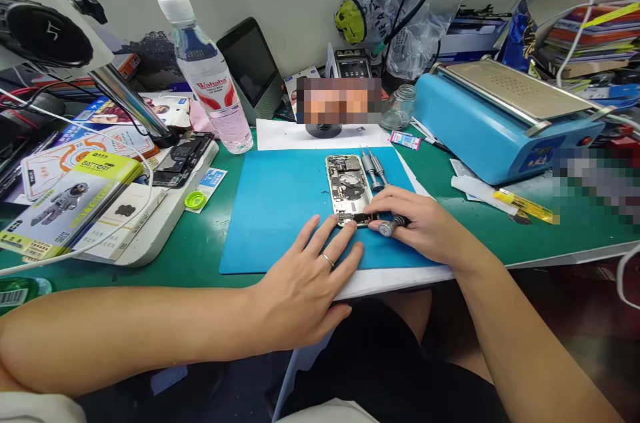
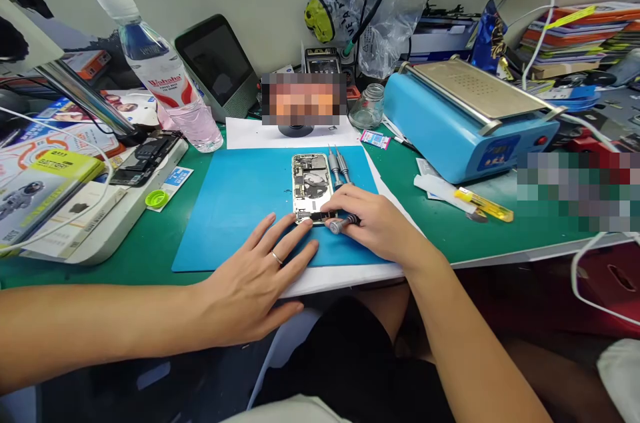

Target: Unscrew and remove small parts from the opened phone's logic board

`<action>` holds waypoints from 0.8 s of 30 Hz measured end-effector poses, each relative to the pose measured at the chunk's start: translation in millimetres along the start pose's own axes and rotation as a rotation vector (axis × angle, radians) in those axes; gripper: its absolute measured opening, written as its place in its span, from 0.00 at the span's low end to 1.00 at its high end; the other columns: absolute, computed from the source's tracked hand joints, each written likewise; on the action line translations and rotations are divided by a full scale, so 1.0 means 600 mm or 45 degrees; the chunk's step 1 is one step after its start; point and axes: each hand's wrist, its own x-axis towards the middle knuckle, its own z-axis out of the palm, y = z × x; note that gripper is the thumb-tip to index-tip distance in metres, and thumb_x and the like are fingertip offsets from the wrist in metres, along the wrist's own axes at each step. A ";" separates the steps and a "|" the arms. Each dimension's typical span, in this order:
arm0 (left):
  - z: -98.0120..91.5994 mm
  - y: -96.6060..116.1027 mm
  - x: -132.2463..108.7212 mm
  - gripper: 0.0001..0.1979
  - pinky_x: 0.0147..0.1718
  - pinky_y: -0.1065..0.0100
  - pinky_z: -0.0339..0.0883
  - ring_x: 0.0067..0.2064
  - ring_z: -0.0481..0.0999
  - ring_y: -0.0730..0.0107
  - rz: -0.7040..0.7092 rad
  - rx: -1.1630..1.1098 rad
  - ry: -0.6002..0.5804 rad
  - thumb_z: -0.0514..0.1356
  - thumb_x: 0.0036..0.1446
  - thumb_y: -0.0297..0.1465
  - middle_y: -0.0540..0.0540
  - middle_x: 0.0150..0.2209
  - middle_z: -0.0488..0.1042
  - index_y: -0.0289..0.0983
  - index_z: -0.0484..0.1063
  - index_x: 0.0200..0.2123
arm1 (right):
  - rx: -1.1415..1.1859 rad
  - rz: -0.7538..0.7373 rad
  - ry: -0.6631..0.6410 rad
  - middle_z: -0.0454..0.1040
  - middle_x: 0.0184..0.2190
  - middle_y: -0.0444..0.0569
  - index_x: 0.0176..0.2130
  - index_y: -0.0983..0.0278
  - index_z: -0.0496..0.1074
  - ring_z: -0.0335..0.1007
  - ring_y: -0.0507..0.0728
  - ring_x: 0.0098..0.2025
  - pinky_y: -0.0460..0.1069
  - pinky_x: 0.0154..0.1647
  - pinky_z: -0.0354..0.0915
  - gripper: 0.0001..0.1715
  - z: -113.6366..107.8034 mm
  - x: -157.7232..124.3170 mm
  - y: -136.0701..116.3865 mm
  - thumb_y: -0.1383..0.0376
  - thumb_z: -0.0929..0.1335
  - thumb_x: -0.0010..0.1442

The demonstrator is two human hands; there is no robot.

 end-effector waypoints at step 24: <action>0.011 0.003 -0.004 0.38 0.72 0.39 0.40 0.75 0.50 0.31 0.024 0.050 0.036 0.57 0.71 0.48 0.29 0.75 0.53 0.30 0.55 0.73 | -0.179 0.207 0.568 0.82 0.42 0.49 0.46 0.56 0.82 0.79 0.61 0.44 0.56 0.47 0.72 0.09 -0.014 -0.007 0.007 0.63 0.70 0.69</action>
